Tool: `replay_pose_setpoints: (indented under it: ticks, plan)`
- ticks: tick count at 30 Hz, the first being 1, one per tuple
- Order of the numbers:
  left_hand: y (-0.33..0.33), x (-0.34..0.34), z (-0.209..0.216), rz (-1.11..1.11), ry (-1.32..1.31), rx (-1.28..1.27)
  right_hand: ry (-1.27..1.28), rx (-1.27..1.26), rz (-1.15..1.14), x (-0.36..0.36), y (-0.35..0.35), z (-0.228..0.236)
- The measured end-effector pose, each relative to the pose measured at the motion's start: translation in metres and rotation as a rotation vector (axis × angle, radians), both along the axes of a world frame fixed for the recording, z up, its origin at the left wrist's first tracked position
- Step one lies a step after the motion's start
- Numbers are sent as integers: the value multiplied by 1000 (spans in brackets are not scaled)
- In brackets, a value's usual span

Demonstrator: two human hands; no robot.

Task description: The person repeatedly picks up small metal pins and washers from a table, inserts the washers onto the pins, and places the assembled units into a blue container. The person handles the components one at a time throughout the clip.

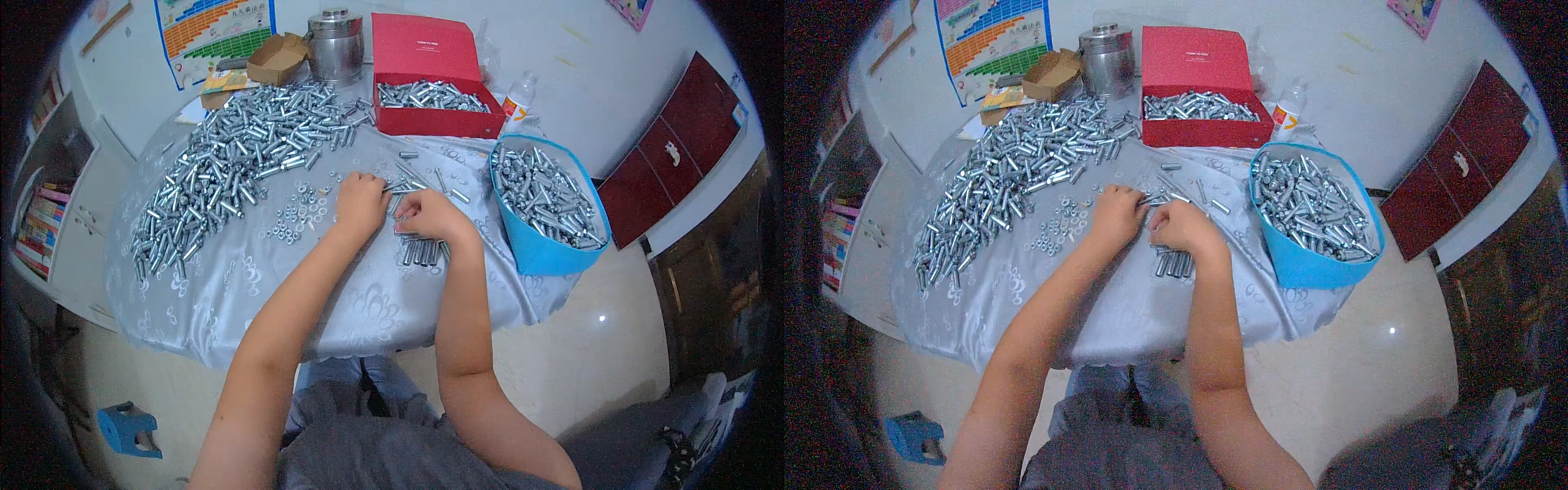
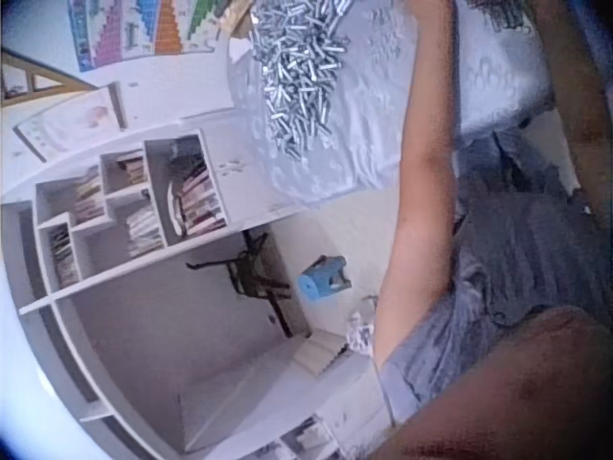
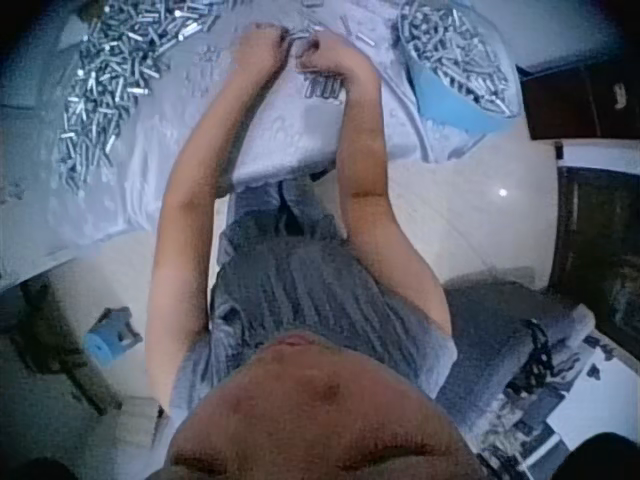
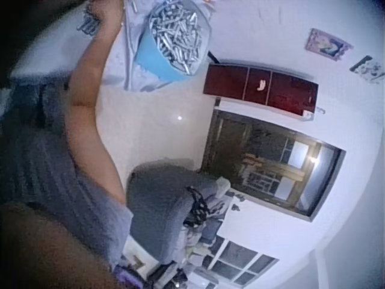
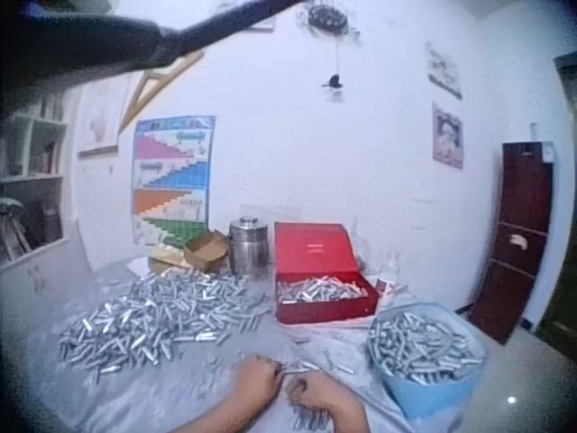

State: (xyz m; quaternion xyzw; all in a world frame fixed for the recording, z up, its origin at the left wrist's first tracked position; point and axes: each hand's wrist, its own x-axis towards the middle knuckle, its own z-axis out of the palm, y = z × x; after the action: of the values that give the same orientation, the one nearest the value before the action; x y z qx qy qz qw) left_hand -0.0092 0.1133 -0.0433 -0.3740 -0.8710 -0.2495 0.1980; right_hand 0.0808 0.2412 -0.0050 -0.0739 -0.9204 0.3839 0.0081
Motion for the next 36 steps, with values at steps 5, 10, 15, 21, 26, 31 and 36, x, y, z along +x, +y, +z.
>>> replay_pose_setpoints:
  ticks: [5, 10, 15, 21, 26, 31, 36]
  plan:
    - [9, -3, -6, 38, -3, -33, -85, 300, 45, 15, -6, 12]
    - [-19, 3, 5, -100, -28, 383, -73, 426, 16, 7, -19, 1]
    - [-69, 25, 17, -133, -534, 786, 367, -292, -65, -8, -29, 1]
    - [-84, 25, 14, -156, -702, 1027, 477, -859, -70, -20, -48, 0]
    - [-86, 24, 16, -129, -790, 1121, 425, -925, -147, -19, -50, 3]
    - [-86, 25, 18, -168, -831, 1154, 360, -971, -115, -15, -53, 6]
    - [-87, 26, 22, -183, -867, 1127, 359, -1133, -76, -17, -51, 2]
